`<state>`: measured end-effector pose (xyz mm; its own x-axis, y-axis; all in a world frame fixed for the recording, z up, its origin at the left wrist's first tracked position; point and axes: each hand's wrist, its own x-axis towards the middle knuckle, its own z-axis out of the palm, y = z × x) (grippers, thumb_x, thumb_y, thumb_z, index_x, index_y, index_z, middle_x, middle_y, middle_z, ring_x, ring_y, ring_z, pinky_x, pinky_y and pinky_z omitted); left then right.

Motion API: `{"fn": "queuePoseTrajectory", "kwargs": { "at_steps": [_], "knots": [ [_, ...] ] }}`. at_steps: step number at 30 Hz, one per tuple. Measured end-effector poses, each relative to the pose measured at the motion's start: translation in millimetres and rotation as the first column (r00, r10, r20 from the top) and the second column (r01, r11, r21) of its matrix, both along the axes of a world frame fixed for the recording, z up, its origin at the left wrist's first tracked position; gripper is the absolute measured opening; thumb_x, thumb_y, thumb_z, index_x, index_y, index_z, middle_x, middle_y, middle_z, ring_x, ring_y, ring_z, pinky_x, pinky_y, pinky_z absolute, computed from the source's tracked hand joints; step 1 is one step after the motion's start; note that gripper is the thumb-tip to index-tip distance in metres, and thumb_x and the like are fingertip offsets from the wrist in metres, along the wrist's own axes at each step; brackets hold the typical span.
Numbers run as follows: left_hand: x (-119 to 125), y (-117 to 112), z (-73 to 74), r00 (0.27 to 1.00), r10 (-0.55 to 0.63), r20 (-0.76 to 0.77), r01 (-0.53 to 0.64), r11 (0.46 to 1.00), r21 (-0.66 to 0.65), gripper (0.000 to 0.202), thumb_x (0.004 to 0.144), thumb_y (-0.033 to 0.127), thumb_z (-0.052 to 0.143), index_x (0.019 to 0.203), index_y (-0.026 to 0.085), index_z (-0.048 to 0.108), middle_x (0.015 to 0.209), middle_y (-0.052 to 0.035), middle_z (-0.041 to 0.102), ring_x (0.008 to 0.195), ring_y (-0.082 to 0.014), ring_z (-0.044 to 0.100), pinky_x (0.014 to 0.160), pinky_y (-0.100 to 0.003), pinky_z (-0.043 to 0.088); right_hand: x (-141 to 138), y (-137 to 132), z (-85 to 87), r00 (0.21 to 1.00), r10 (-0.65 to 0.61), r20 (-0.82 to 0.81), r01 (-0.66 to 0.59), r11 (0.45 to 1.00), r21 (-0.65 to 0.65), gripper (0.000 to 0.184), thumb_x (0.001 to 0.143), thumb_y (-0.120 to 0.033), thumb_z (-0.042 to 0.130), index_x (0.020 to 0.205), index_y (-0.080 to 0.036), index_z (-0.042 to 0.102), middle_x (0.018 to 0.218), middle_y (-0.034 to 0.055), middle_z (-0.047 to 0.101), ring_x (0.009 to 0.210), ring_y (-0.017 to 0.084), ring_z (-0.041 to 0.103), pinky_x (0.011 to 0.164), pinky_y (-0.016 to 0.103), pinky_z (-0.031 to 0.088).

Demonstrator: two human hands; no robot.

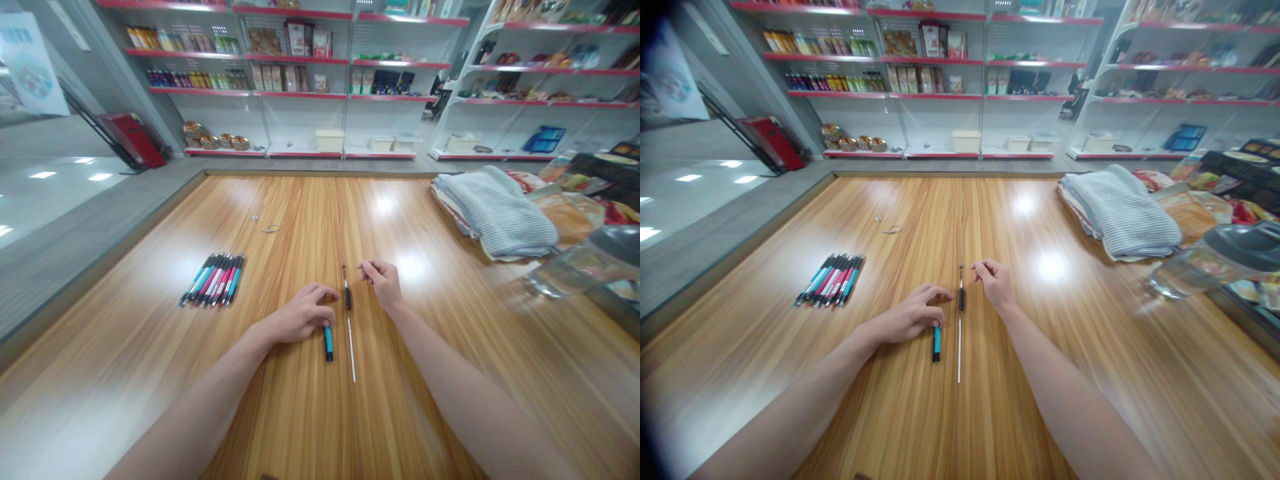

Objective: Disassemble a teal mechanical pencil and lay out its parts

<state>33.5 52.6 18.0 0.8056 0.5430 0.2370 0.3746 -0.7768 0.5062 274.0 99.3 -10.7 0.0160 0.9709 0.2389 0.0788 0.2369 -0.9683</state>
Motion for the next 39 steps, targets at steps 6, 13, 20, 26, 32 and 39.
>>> {"fn": "queuePoseTrajectory", "kwargs": {
  "at_steps": [6,13,20,26,32,39],
  "knots": [
    [-4.8,0.2,7.7,0.995,-0.06,0.08,0.07,0.989,-0.126,0.041,0.079,0.035,0.067,0.119,0.028,0.061,0.132,-0.009,0.043,0.123,-0.0281,0.037,0.106,-0.047,0.032,0.2,0.5,-1.3,1.0,0.008,0.009,-0.008,1.0,0.011,0.032,0.085,-0.043,0.055,0.077,-0.014,0.067,0.059,0.0015,0.058,0.049,0.01,0.045,0.046,0.022,0.03],
    [-1.5,-4.9,10.8,0.995,-0.094,0.043,0.098,0.99,-0.106,0.013,0.074,0.031,0.074,0.087,0.029,0.074,0.13,-0.0055,0.042,0.123,-0.0268,0.035,0.106,-0.045,0.03,0.6,0.9,-2.5,1.0,0.017,0.005,-0.017,1.0,0.013,0.03,0.085,-0.041,0.055,0.077,-0.014,0.066,0.059,0.0012,0.058,0.049,0.009,0.044,0.047,0.022,0.03],
    [-0.2,-3.6,6.6,0.996,-0.078,0.035,0.082,0.988,-0.131,0.012,0.075,0.016,0.07,0.084,0.024,0.071,0.116,-0.0061,0.05,0.113,-0.0228,0.042,0.102,-0.041,0.034,0.9,1.2,-3.2,1.0,0.011,0.019,-0.011,1.0,0.009,0.031,0.085,-0.041,0.055,0.078,-0.014,0.067,0.059,0.0013,0.058,0.049,0.009,0.044,0.046,0.022,0.029],
    [0.2,-3.9,6.6,0.996,-0.071,0.055,0.077,0.988,-0.136,0.02,0.075,0.007,0.064,0.085,0.023,0.07,0.12,-0.0051,0.049,0.116,-0.0223,0.041,0.103,-0.04,0.033,0.4,2.2,-3.9,0.999,0.009,0.035,-0.009,1.0,0.014,0.031,0.086,-0.041,0.054,0.077,-0.014,0.066,0.059,0.0011,0.058,0.048,0.009,0.042,0.046,0.022,0.028],
    [-2.1,-3.2,5.6,0.994,-0.054,0.1,0.069,0.984,-0.163,0.025,0.073,0.005,0.059,0.089,0.023,0.068,0.121,-0.0055,0.048,0.118,-0.0229,0.041,0.104,-0.04,0.033,1.2,3.0,-4.7,0.999,0.019,0.043,-0.02,1.0,0.015,0.029,0.086,-0.038,0.054,0.077,-0.013,0.066,0.06,0.0011,0.058,0.051,0.009,0.046,0.048,0.022,0.031],
    [0.2,-2.8,8.4,0.995,-0.011,0.099,0.032,0.978,-0.205,0.036,0.072,0.017,0.069,0.107,0.021,0.06,0.115,-0.0076,0.052,0.111,-0.0241,0.046,0.1,-0.041,0.036,1.3,2.2,-3.4,0.999,0.018,0.051,-0.019,1.0,0.017,0.029,0.086,-0.038,0.054,0.077,-0.013,0.066,0.06,0.0007,0.058,0.05,0.009,0.045,0.048,0.022,0.031]
  ]
}}
